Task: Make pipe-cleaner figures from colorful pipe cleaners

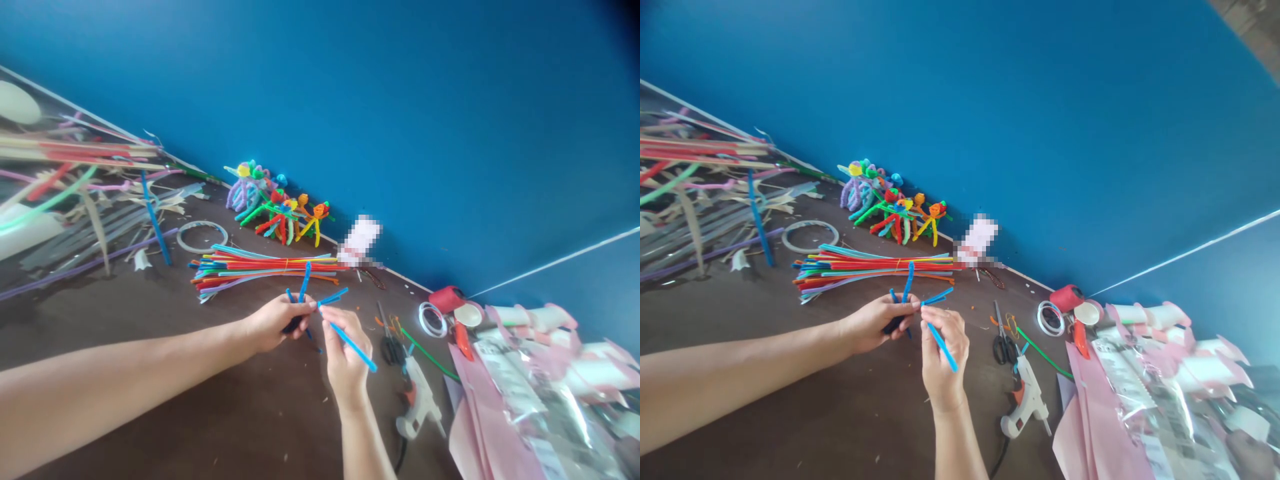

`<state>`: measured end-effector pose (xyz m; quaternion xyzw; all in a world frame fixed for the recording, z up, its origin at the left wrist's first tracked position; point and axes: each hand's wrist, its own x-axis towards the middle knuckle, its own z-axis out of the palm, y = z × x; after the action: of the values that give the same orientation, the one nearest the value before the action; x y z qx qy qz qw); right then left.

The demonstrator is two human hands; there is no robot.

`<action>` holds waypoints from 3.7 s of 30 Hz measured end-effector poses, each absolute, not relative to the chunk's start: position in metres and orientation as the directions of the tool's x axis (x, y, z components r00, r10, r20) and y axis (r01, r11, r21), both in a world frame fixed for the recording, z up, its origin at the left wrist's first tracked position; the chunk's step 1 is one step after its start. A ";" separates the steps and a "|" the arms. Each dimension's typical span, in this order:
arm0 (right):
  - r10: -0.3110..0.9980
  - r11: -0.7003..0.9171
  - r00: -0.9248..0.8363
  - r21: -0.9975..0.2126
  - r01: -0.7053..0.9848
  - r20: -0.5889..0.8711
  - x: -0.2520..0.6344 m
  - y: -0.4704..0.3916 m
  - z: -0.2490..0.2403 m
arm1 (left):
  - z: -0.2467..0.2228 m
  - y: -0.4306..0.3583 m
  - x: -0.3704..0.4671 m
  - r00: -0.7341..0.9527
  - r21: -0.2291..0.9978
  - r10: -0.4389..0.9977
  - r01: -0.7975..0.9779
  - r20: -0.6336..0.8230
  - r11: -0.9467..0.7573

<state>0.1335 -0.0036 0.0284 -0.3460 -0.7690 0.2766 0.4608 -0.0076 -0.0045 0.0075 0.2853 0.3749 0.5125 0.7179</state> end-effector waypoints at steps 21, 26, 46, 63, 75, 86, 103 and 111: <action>0.898 -0.278 -0.390 -0.949 -0.150 -0.202 0.151 0.021 0.016 | 0.012 -0.004 -0.022 0.622 0.847 0.752 -0.262 -0.218 0.462; 0.872 -0.223 -0.449 -0.975 -0.011 -0.195 0.156 0.021 0.024 | 0.016 -0.007 -0.021 0.603 0.903 0.747 -0.099 -0.280 0.419; 0.924 0.361 -0.341 -0.691 0.626 0.174 0.157 0.007 0.043 | 0.004 -0.017 0.002 0.239 0.943 0.919 0.190 -0.313 0.272; 0.848 0.520 -0.323 -0.537 0.665 0.421 0.150 0.011 0.030 | 0.013 -0.022 -0.011 0.322 0.563 0.886 0.686 0.335 -0.462; 0.695 0.714 -0.404 -0.498 0.492 0.595 0.139 -0.002 0.039 | 0.009 -0.014 -0.011 -0.005 0.931 0.990 0.340 0.142 -0.132; 0.969 0.198 -0.179 -0.970 0.140 0.172 0.139 0.008 0.018 | 0.007 -0.004 -0.012 0.226 0.719 0.949 -0.619 -0.222 0.316; 0.956 -0.064 -0.291 -0.989 -0.130 -0.024 0.137 0.010 0.010 | 0.004 -0.005 -0.017 0.550 0.561 0.788 -0.572 -0.278 0.598; 0.996 0.058 -0.075 -0.998 0.013 0.057 0.143 0.017 0.010 | 0.010 -0.005 -0.013 0.478 0.674 0.822 -0.498 -0.310 0.545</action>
<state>0.1429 0.0173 0.0096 -0.4701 -0.5361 0.5000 0.4915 -0.0133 -0.0051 0.0098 0.2566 0.3150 0.4022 0.8205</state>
